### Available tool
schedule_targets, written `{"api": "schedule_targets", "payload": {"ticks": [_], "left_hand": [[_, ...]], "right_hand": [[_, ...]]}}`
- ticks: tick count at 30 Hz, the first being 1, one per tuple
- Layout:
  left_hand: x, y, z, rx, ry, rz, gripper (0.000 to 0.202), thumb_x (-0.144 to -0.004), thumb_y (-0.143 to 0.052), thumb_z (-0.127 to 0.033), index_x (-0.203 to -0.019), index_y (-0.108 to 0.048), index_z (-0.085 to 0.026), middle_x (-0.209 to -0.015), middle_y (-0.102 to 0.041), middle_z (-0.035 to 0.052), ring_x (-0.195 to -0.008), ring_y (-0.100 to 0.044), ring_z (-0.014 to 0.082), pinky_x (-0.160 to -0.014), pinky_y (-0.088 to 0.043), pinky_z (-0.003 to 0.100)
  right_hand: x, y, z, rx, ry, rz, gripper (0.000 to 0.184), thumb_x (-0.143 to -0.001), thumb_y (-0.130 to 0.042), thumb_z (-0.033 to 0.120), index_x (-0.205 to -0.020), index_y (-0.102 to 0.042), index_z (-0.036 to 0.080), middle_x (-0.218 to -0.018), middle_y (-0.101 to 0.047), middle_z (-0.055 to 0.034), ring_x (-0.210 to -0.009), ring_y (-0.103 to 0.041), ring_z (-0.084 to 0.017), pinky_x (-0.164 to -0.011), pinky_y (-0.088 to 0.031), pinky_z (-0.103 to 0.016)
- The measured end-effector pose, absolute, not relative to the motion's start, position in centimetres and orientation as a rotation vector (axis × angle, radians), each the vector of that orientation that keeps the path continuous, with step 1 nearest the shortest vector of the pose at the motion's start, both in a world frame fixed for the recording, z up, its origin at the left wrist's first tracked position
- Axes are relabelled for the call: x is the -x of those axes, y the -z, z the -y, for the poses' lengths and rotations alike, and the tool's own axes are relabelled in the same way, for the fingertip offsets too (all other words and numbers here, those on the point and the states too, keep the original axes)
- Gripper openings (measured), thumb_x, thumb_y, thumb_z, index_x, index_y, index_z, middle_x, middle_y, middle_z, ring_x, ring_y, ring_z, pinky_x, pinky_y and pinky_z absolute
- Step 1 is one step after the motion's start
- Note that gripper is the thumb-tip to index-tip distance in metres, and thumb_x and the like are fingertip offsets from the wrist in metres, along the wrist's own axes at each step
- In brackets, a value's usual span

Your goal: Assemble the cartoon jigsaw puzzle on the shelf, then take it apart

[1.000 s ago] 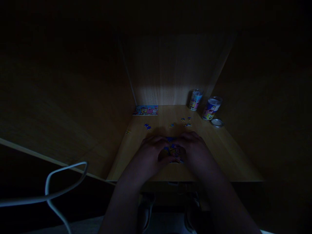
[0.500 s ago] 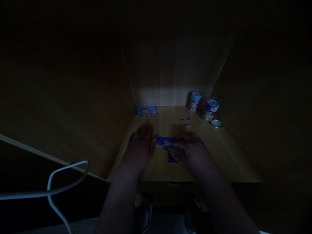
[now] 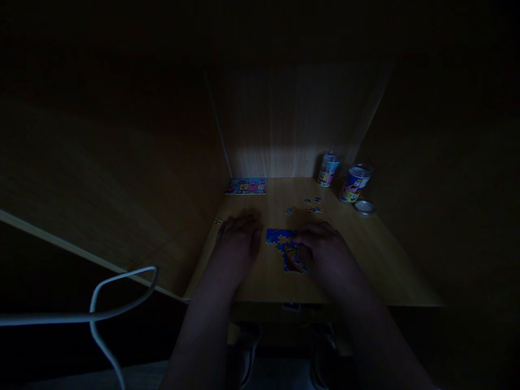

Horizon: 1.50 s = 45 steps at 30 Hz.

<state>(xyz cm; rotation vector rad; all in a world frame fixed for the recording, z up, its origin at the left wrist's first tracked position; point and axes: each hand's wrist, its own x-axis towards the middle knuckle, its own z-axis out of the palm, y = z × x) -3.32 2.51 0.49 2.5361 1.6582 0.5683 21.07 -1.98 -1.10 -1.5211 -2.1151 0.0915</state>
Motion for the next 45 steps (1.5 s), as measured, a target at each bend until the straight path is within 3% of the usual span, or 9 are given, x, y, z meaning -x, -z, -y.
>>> {"api": "schedule_targets", "payload": {"ticks": [3,6,8,14,22,30,35,45], "left_hand": [[4.0,-1.5,-2.0,-2.534,-0.600,-1.489,0.016,-0.106,-0.066,-0.020,-0.107,-0.082,-0.022,-0.121,-0.084,0.0081,-0.118,-0.076,0.0281,-0.122,-0.051,0.051],[4.5,-2.5,-1.1,-2.475,-0.564,-1.280,0.015,-0.100,-0.073,-0.014,-0.099,-0.082,-0.025,-0.112,-0.085,0.0030,-0.109,-0.078,0.0237,-0.104,-0.059,0.039],[4.7,-3.0,-0.5,-2.440,-0.531,-1.189,0.017,-0.099,-0.074,-0.012,-0.099,-0.082,-0.027,-0.111,-0.086,0.0011,-0.106,-0.079,0.0216,-0.100,-0.060,0.036],[4.9,-3.8,0.2,-2.348,-0.686,-1.379,0.018,-0.101,-0.075,-0.019,-0.116,-0.082,-0.027,-0.126,-0.083,0.0042,-0.120,-0.076,0.0248,-0.108,-0.060,0.040],[5.1,-3.7,-0.3,-2.339,-0.493,-1.554,0.024,-0.107,-0.061,-0.020,-0.108,-0.084,-0.025,-0.117,-0.084,0.0070,-0.113,-0.077,0.0280,-0.103,-0.059,0.042],[3.8,-2.5,-0.6,-2.356,-0.581,-1.542,0.013,-0.106,-0.071,-0.028,-0.107,-0.084,-0.024,-0.113,-0.083,0.0078,-0.109,-0.076,0.0287,-0.100,-0.059,0.043],[2.6,-2.3,-0.5,-2.310,-0.604,-1.527,0.004,-0.100,-0.079,-0.023,-0.102,-0.083,-0.024,-0.112,-0.083,0.0068,-0.106,-0.077,0.0268,-0.097,-0.058,0.039],[2.3,-1.7,-0.7,-2.184,-0.645,-1.485,0.008,-0.100,-0.076,-0.018,-0.105,-0.080,-0.023,-0.114,-0.082,0.0052,-0.108,-0.077,0.0254,-0.098,-0.058,0.040]], "right_hand": [[-21.3,1.0,2.0,1.607,-0.046,2.098,0.029,-0.099,-0.066,0.012,-0.111,-0.087,0.027,-0.119,-0.081,-0.0073,-0.116,-0.067,-0.031,-0.102,-0.053,-0.047],[-21.6,0.9,2.0,1.687,-0.018,2.083,0.029,-0.101,-0.066,0.016,-0.119,-0.086,0.028,-0.124,-0.082,-0.0088,-0.119,-0.067,-0.032,-0.102,-0.054,-0.048],[-21.7,0.8,2.0,1.697,-0.019,2.089,0.029,-0.104,-0.065,0.019,-0.123,-0.085,0.028,-0.125,-0.082,-0.0092,-0.120,-0.067,-0.032,-0.102,-0.054,-0.047],[-21.7,0.9,2.0,1.704,0.022,2.052,0.025,-0.107,-0.062,0.024,-0.118,-0.084,0.024,-0.124,-0.081,-0.0110,-0.120,-0.066,-0.034,-0.102,-0.053,-0.049],[-21.6,0.6,2.1,1.761,0.018,1.984,0.027,-0.105,-0.062,0.021,-0.121,-0.084,0.022,-0.128,-0.080,-0.0123,-0.121,-0.065,-0.034,-0.105,-0.053,-0.049],[-21.7,0.6,2.2,1.730,0.006,1.969,0.024,-0.106,-0.062,0.021,-0.117,-0.084,0.023,-0.119,-0.081,-0.0126,-0.114,-0.066,-0.033,-0.102,-0.054,-0.048],[-21.9,0.4,2.4,1.756,-0.001,2.016,0.021,-0.107,-0.063,0.024,-0.111,-0.083,0.024,-0.118,-0.080,-0.0135,-0.114,-0.067,-0.034,-0.100,-0.053,-0.048],[-21.7,0.7,2.3,1.711,-0.073,2.034,0.021,-0.108,-0.062,0.024,-0.115,-0.082,0.023,-0.122,-0.079,-0.0114,-0.118,-0.066,-0.033,-0.105,-0.053,-0.049]]}}
